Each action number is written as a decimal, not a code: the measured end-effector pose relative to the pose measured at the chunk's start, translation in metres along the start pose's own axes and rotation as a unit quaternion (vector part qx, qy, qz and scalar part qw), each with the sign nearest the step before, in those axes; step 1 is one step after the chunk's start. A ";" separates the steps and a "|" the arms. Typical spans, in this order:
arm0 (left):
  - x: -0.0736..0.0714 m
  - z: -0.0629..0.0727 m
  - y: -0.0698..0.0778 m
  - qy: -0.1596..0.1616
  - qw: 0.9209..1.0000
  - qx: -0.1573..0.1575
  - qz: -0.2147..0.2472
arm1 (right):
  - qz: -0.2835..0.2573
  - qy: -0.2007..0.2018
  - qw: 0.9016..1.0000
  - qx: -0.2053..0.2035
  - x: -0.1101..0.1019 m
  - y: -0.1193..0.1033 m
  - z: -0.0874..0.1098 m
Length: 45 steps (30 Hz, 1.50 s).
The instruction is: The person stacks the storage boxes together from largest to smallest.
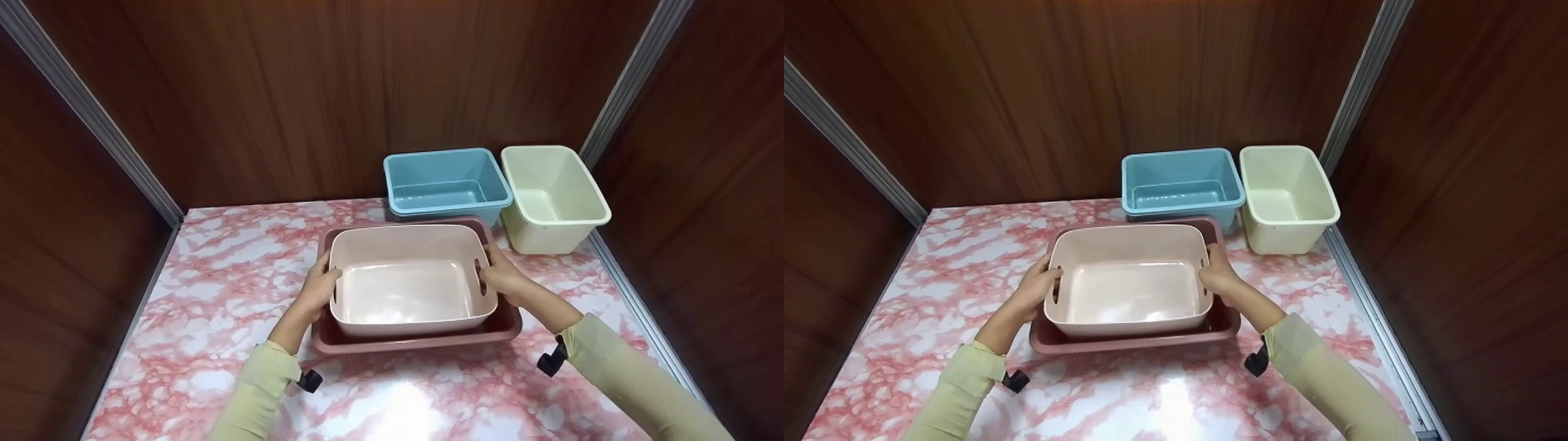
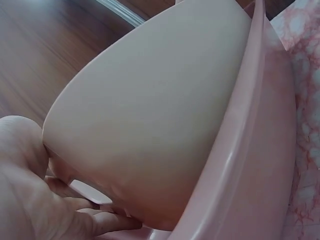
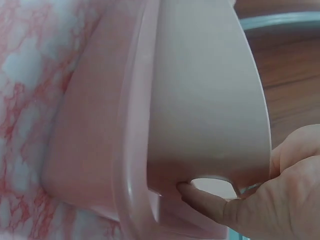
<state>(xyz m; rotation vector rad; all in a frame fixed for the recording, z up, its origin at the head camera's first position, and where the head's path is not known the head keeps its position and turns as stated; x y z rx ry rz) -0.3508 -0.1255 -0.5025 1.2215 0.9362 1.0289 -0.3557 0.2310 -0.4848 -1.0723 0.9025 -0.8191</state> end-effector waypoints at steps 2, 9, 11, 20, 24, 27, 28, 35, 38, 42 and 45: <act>0.000 -0.002 -0.002 -0.002 1.000 -0.001 0.003 | -0.001 0.000 1.000 -0.001 -0.001 0.000 -0.002; 0.001 -0.006 -0.010 -0.030 1.000 0.001 0.004 | 0.019 0.010 1.000 -0.007 -0.005 0.004 -0.006; 0.002 -0.008 -0.010 -0.042 0.999 0.003 0.005 | 0.023 0.009 1.000 -0.010 -0.005 0.005 -0.007; 0.005 -0.017 -0.006 -0.053 0.998 -0.019 -0.002 | 0.030 0.012 0.999 -0.007 -0.009 0.008 -0.010; 0.005 -0.019 -0.008 -0.041 0.999 -0.026 -0.008 | 0.036 0.010 0.999 -0.004 -0.007 0.009 -0.012; 0.006 -0.019 -0.010 -0.041 0.999 -0.025 -0.006 | 0.037 0.010 0.999 0.006 -0.006 0.012 -0.012; 0.007 -0.019 -0.010 -0.042 0.999 -0.024 -0.002 | 0.035 0.009 0.999 0.008 -0.006 0.012 -0.013; 0.010 -0.021 -0.012 -0.037 0.999 -0.031 0.018 | 0.036 0.013 0.999 0.004 -0.006 0.016 -0.014; 0.011 -0.024 -0.012 -0.041 0.998 -0.032 0.021 | 0.031 0.015 0.999 0.007 -0.006 0.018 -0.015; 0.011 -0.025 -0.014 -0.046 0.998 -0.034 0.019 | 0.033 0.017 0.999 0.017 -0.006 0.020 -0.016; 0.010 -0.025 -0.015 -0.044 0.998 -0.038 0.019 | 0.036 0.013 0.999 0.014 -0.006 0.021 -0.018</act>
Point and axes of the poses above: each hand's wrist, its own z-axis away from the middle knuckle, its own x-axis out of the palm, y = z × x, the point moved 2 cm from there along -z, towards the middle knuckle, and after that the axes turned 13 degrees about -y, right-handed, at the moved point
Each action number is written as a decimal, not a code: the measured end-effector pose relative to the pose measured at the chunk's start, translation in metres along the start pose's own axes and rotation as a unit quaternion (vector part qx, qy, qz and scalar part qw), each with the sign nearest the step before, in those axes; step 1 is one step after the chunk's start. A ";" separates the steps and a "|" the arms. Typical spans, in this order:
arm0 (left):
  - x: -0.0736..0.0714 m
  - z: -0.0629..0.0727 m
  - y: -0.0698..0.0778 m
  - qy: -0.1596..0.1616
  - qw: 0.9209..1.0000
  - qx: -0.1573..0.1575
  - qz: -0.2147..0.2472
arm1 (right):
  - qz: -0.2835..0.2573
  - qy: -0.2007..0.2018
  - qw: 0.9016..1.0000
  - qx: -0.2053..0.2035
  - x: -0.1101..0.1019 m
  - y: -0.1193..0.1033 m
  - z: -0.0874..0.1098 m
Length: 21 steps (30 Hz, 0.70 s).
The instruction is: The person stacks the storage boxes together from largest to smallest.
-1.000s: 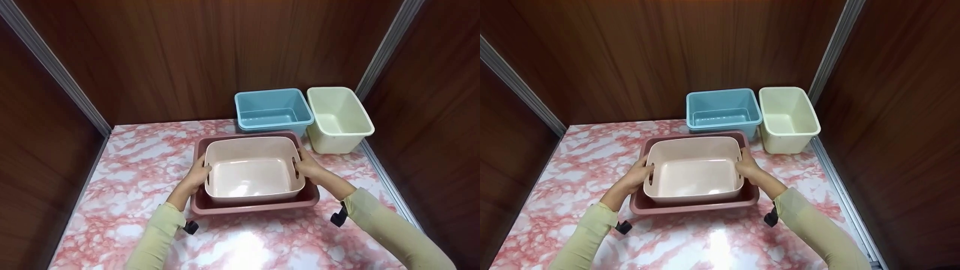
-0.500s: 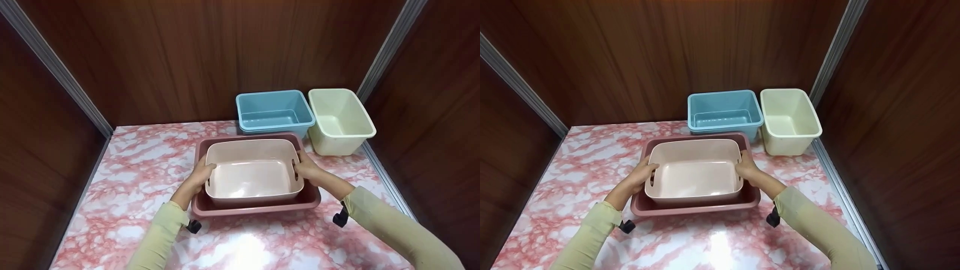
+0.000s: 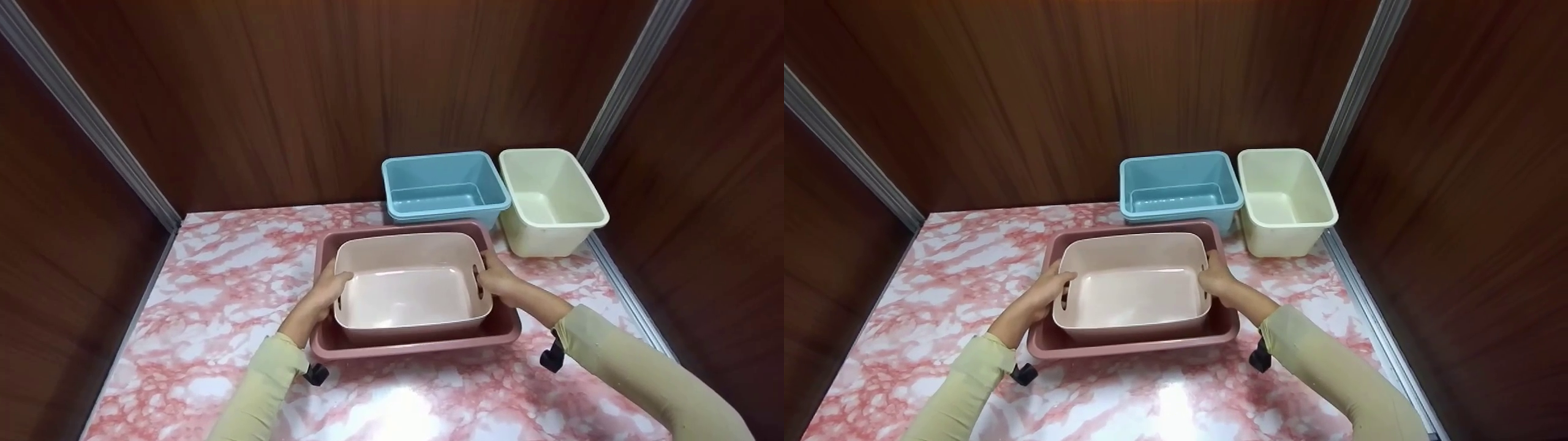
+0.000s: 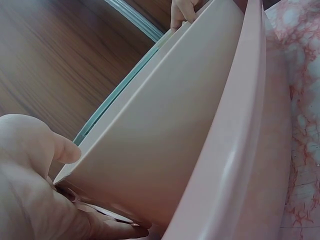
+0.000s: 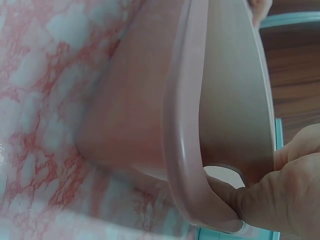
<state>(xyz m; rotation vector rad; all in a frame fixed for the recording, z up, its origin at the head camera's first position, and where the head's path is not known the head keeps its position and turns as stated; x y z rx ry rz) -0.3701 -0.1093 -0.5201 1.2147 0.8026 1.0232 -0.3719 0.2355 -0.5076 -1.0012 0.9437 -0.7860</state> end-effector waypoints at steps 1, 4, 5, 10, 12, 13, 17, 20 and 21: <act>0.000 0.000 -0.001 0.000 1.000 -0.002 0.003 | 0.002 0.000 1.000 0.000 0.000 0.000 0.000; -0.001 0.000 -0.004 0.000 1.000 0.000 0.006 | 0.001 -0.003 1.000 -0.005 0.001 0.002 -0.001; -0.001 -0.001 -0.004 -0.001 1.000 0.001 0.006 | 0.000 -0.004 1.000 -0.007 0.001 0.003 -0.001; 0.001 0.000 -0.001 -0.004 1.000 -0.002 -0.010 | 0.004 -0.002 1.000 -0.008 0.002 -0.001 0.002; 0.001 0.000 -0.001 -0.003 1.000 -0.010 -0.012 | 0.002 -0.002 1.000 -0.004 0.003 -0.001 0.002; 0.001 0.000 -0.001 -0.003 1.000 -0.013 -0.011 | 0.003 -0.003 1.000 -0.005 0.003 -0.001 0.002; 0.000 -0.004 -0.005 0.002 1.000 -0.018 -0.004 | -0.005 -0.003 1.000 -0.020 0.003 0.003 -0.002; -0.001 -0.005 -0.006 0.005 1.000 -0.015 -0.006 | -0.004 -0.002 0.999 -0.033 0.005 0.004 -0.004; -0.001 -0.005 -0.007 0.006 1.000 -0.015 -0.007 | -0.003 -0.002 0.999 -0.037 0.005 0.004 -0.005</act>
Point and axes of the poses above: each hand's wrist, its own z-axis away from the middle knuckle, its own x-axis out of the palm, y = z × x, the point moved 2 cm from there along -z, towards the middle knuckle, and after that the axes turned 13 degrees about -y, right-handed, at the moved point
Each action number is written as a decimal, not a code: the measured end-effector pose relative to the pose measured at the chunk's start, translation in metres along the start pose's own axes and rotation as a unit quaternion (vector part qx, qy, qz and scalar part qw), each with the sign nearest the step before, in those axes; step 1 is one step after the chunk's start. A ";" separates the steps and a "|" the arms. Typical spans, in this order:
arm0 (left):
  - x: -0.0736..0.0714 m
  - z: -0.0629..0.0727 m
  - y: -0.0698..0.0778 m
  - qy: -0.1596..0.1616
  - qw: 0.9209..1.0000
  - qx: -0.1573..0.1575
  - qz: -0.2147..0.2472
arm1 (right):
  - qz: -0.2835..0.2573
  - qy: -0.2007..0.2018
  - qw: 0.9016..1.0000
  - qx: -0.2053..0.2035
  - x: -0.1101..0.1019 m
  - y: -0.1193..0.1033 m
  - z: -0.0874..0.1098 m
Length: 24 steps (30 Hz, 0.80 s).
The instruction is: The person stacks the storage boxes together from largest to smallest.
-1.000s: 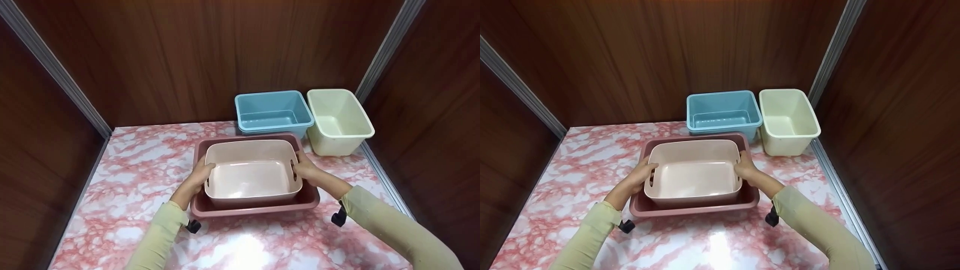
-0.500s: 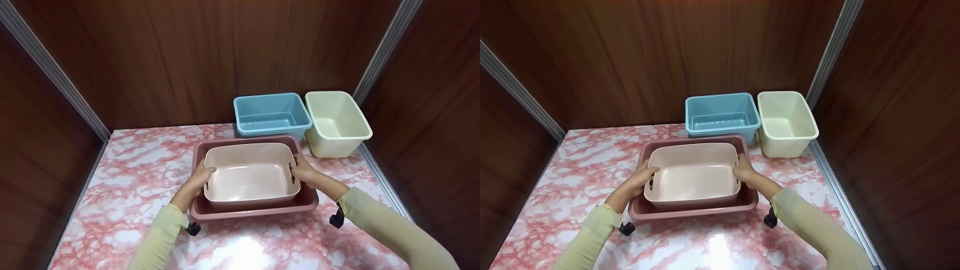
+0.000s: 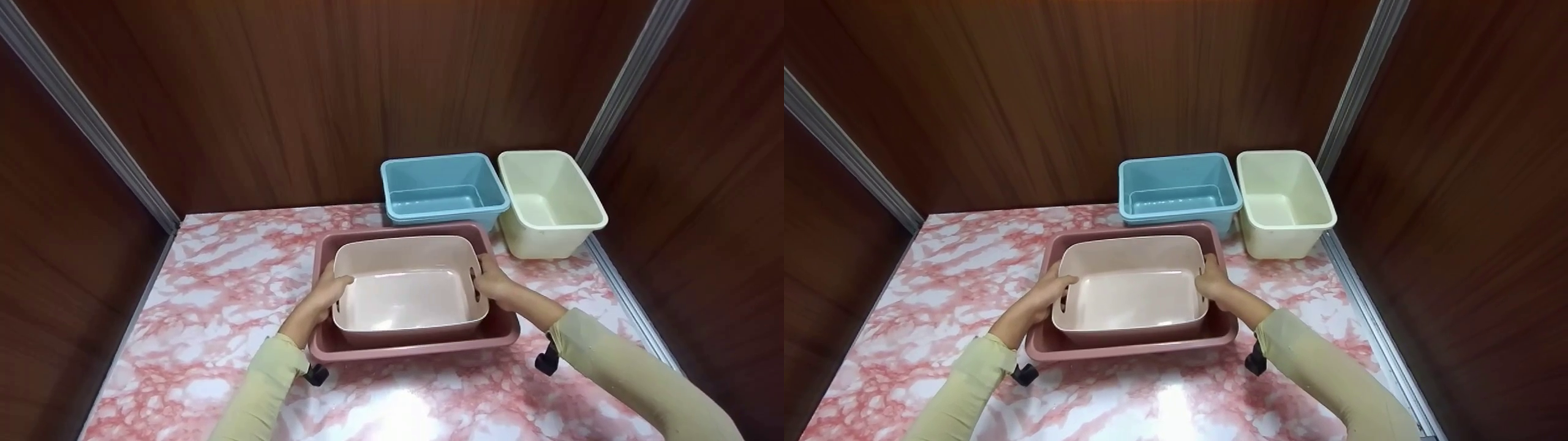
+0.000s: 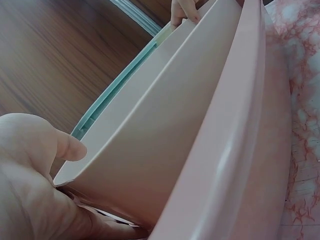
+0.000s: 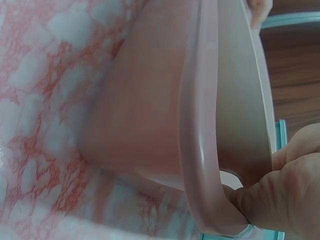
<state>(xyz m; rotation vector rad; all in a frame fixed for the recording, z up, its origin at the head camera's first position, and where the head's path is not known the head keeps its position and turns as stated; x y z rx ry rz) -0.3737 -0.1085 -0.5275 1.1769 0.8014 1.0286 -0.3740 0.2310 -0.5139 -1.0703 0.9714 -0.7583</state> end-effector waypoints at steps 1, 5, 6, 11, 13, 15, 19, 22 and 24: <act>0.000 0.000 -0.001 0.002 1.000 -0.001 -0.001 | 0.003 0.001 1.000 -0.002 0.000 0.000 -0.001; -0.001 0.001 0.000 0.004 1.000 -0.002 0.002 | 0.004 0.000 1.000 0.001 0.002 -0.002 -0.002; -0.001 0.001 0.001 0.004 1.000 -0.001 0.001 | 0.005 0.002 1.000 0.004 0.002 -0.002 -0.002; -0.001 0.001 0.002 0.000 1.000 0.001 0.002 | 0.010 0.012 1.000 0.016 0.002 -0.003 -0.002; -0.001 0.001 0.001 -0.002 1.000 0.002 0.005 | 0.012 0.013 1.000 0.022 0.002 -0.003 -0.002; -0.001 0.000 -0.001 -0.003 1.000 0.004 0.006 | 0.018 0.015 0.999 0.030 0.003 -0.003 -0.001; -0.001 0.000 -0.002 0.000 1.000 0.008 0.009 | 0.031 0.024 0.998 0.045 0.004 -0.002 0.000; -0.001 0.001 -0.003 -0.002 1.000 0.001 0.015 | 0.029 0.021 0.998 0.052 0.005 -0.001 0.001; 0.000 0.001 -0.003 -0.004 1.000 -0.005 0.019 | 0.027 0.015 0.998 0.054 0.006 0.000 0.001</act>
Point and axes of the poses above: each hand's wrist, its own z-axis away from the middle knuckle, its own x-axis out of the palm, y = z × x, the point moved 2 cm from there along -z, towards the middle knuckle, and after that the axes turned 13 degrees about -y, right-handed, at the moved point
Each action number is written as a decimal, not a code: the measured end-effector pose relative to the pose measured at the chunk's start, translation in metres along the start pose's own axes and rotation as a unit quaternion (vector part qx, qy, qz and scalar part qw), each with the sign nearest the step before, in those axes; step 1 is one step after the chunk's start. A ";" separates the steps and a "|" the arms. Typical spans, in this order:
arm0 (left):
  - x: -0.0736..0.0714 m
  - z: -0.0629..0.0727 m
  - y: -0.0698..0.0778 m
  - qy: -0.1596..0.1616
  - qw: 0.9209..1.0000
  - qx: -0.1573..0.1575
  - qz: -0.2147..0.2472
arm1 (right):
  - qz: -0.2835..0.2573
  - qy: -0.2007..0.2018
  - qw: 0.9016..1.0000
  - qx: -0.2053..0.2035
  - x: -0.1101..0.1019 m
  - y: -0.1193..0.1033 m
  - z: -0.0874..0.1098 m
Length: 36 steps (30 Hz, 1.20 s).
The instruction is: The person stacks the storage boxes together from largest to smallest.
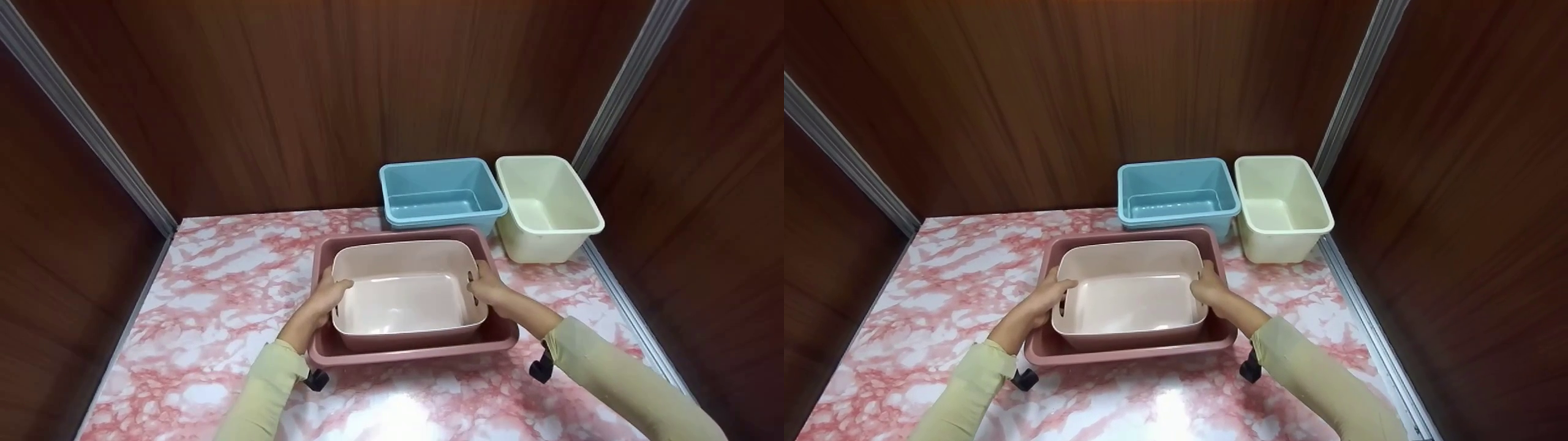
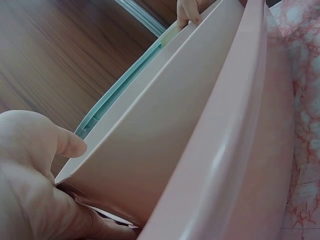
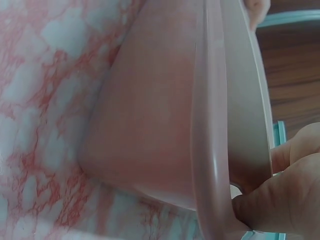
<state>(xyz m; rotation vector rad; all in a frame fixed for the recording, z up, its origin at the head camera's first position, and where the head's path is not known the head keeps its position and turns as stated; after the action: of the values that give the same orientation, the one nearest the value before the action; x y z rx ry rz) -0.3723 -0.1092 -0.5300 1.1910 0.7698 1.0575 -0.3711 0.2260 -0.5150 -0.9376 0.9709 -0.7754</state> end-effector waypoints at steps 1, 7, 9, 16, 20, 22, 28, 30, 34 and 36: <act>0.000 0.000 0.000 0.000 1.000 -0.002 0.001 | 0.001 -0.003 1.000 0.001 0.000 0.001 0.001; 0.001 0.001 0.000 0.023 1.000 0.006 -0.012 | 0.009 -0.008 1.000 -0.001 0.000 -0.001 0.002; 0.002 0.001 0.001 0.036 0.999 0.019 -0.028 | 0.008 -0.008 1.000 -0.001 -0.001 -0.004 0.003; 0.007 0.010 0.003 0.076 0.988 0.082 -0.111 | 0.016 -0.010 1.000 -0.010 -0.002 -0.011 0.010; 0.008 0.018 0.007 0.081 0.970 0.121 -0.193 | 0.023 -0.015 0.999 -0.016 -0.003 -0.013 0.013; 0.006 0.024 0.009 0.086 0.959 0.134 -0.236 | 0.026 -0.019 0.999 -0.019 -0.003 -0.013 0.014; -0.005 0.036 0.011 0.120 0.925 0.176 -0.315 | 0.048 -0.036 0.998 -0.018 -0.003 -0.014 0.018; -0.008 0.037 0.010 0.129 0.915 0.191 -0.329 | 0.065 -0.037 0.997 -0.016 -0.002 -0.014 0.020; -0.010 0.038 0.001 0.135 0.900 0.217 -0.354 | 0.096 -0.027 0.995 -0.025 0.000 -0.012 0.022; -0.010 0.038 -0.003 0.138 0.896 0.223 -0.359 | 0.102 -0.025 0.994 -0.032 0.000 -0.010 0.023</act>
<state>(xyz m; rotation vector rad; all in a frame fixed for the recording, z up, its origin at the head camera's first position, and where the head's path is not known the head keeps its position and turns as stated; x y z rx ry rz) -0.3409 -0.1319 -0.5248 0.9938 1.5932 0.4307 -0.3511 0.2290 -0.5001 -0.8927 1.0338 -0.5492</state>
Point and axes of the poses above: each hand's wrist, its own z-axis away from the middle knuckle, its own x-axis out of the palm, y = z × x, the point moved 2 cm from there along -z, towards the middle knuckle, and after that the axes turned 13 degrees about -y, right-handed, at the moved point
